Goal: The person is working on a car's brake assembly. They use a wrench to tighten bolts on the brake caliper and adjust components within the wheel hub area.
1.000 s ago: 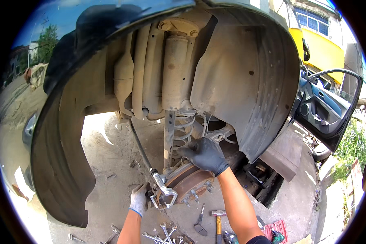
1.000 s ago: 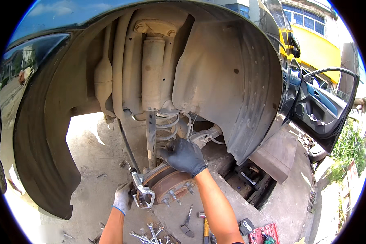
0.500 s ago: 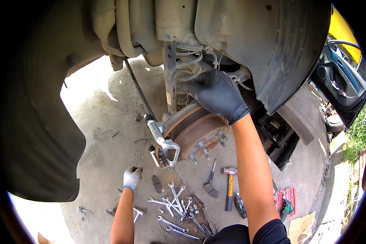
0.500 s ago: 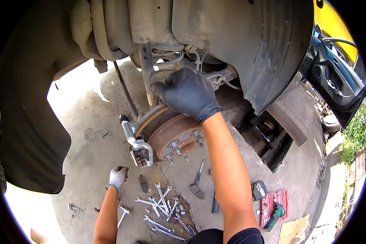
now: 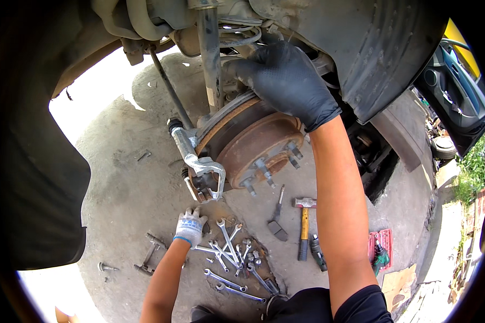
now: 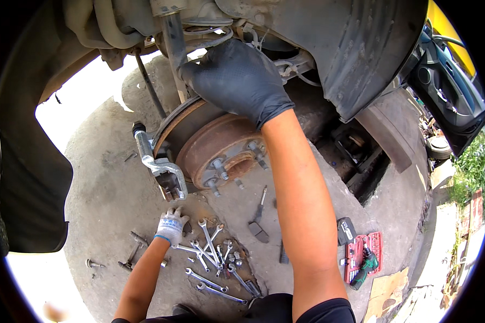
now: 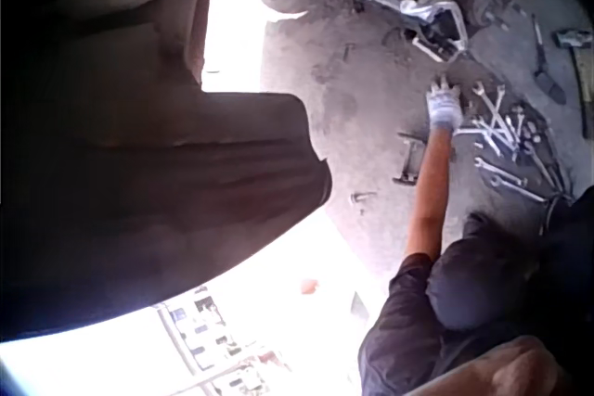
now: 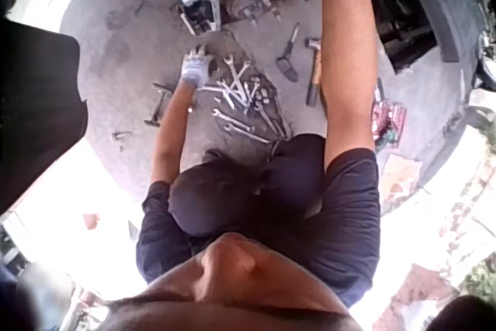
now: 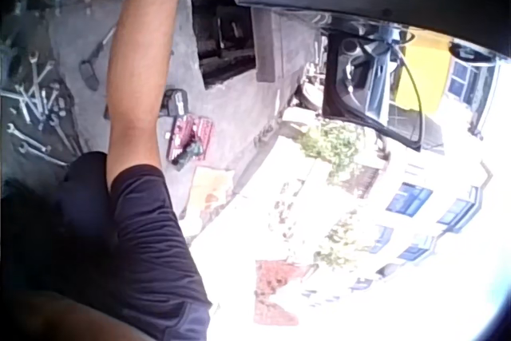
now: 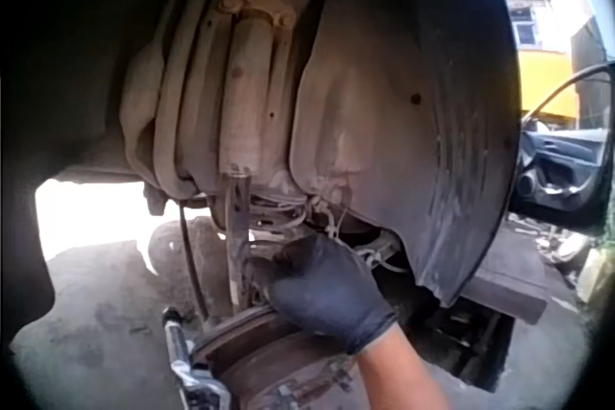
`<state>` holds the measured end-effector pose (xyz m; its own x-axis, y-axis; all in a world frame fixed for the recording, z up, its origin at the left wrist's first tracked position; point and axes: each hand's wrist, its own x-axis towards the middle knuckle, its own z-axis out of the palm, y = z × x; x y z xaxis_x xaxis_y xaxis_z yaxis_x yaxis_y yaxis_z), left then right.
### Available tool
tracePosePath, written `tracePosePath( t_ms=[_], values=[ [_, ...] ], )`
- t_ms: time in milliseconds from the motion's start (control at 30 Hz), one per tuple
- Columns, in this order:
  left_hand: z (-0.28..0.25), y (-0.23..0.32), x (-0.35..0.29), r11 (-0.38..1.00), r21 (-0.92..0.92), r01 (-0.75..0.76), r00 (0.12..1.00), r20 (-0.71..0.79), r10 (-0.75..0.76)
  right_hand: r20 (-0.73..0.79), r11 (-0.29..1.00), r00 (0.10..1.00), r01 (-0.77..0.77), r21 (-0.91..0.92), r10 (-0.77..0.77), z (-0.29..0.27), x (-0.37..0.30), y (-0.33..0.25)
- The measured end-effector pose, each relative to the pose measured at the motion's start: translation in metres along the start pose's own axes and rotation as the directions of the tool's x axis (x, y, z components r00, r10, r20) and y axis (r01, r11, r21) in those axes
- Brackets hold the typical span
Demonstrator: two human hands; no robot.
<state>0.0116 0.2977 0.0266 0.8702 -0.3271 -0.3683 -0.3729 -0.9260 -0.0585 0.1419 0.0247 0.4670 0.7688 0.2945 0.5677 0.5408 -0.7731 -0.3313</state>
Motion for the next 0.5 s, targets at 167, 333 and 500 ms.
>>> tracePosePath(
  t_ms=[167, 333, 500],
  values=[
    [0.036, -0.013, -0.004, 0.826, -0.536, 0.174, 0.954, -0.115, -0.277, 0.032, 0.999, 0.999, 0.019, -0.028, -0.019, 0.0, 0.0, 0.001],
    [0.035, 0.003, -0.03, -0.034, -0.999, -0.014, 0.917, 0.0, -0.398, 0.04, 0.995, 0.998, 0.056, -0.083, -0.053, 0.001, 0.0, 0.006],
    [-0.039, 0.034, -0.06, -0.888, -0.455, -0.062, 0.967, 0.191, -0.166, 0.068, 0.96, 0.986, 0.165, -0.225, -0.154, 0.001, -0.001, 0.005]
  ],
)
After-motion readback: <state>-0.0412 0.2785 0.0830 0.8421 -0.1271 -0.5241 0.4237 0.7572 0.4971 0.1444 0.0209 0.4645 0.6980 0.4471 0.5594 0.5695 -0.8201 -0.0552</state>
